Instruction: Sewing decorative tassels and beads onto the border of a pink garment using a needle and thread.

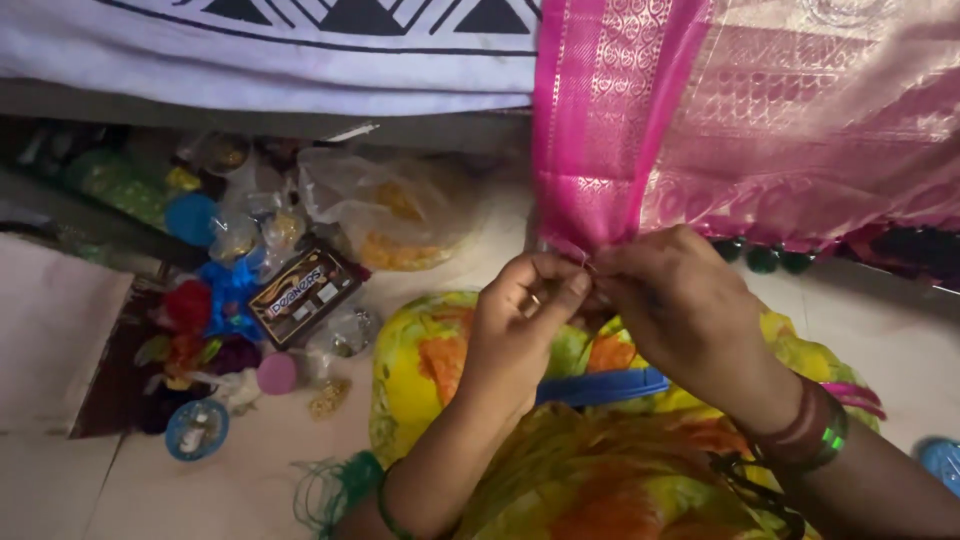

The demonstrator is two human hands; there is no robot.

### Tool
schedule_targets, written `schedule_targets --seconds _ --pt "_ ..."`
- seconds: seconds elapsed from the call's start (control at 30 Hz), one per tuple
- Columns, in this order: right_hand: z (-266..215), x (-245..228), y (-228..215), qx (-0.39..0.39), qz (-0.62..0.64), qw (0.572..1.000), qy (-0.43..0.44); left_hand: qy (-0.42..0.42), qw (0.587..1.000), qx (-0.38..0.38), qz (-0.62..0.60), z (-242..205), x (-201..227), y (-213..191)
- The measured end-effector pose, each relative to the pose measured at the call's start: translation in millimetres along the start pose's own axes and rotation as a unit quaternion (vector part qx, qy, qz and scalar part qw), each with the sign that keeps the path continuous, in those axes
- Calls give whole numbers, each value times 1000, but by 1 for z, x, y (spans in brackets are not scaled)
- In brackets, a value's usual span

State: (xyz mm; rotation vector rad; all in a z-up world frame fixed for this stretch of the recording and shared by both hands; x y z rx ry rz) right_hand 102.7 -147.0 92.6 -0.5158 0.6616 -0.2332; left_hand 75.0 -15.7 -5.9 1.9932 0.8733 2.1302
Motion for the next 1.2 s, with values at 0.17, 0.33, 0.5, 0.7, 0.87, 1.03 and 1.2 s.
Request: schedule_targets --seconds 0.17,0.33,0.5,0.7,0.87,1.03,1.2 --pt "4 -39 0 2 -83 975 -204 84 991 44 96 -3 21 -2" --pt "11 -27 6 -43 -123 981 -146 456 749 91 472 -32 86 33" --pt "6 -13 -17 13 -50 998 -46 353 865 14 356 -12 70 24" --pt "-6 -23 -25 43 -116 984 -128 238 931 -44 272 -5 57 24" --pt "-13 -2 -42 64 -141 983 -99 253 921 -46 293 -9 62 22" --pt "-13 12 -29 -1 151 983 104 246 924 -68 284 -8 57 24" --pt "-23 4 -24 41 23 999 28 260 921 -68 282 -9 60 30"
Point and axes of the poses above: each hand's wrist, its own z-axis towards the middle knuckle, its own y-axis out of the palm, x = y × z, the point moved 8 cm from there along z, towards the middle knuckle, and after that the axes turned 9 degrees about x, right-handed, at the moved point
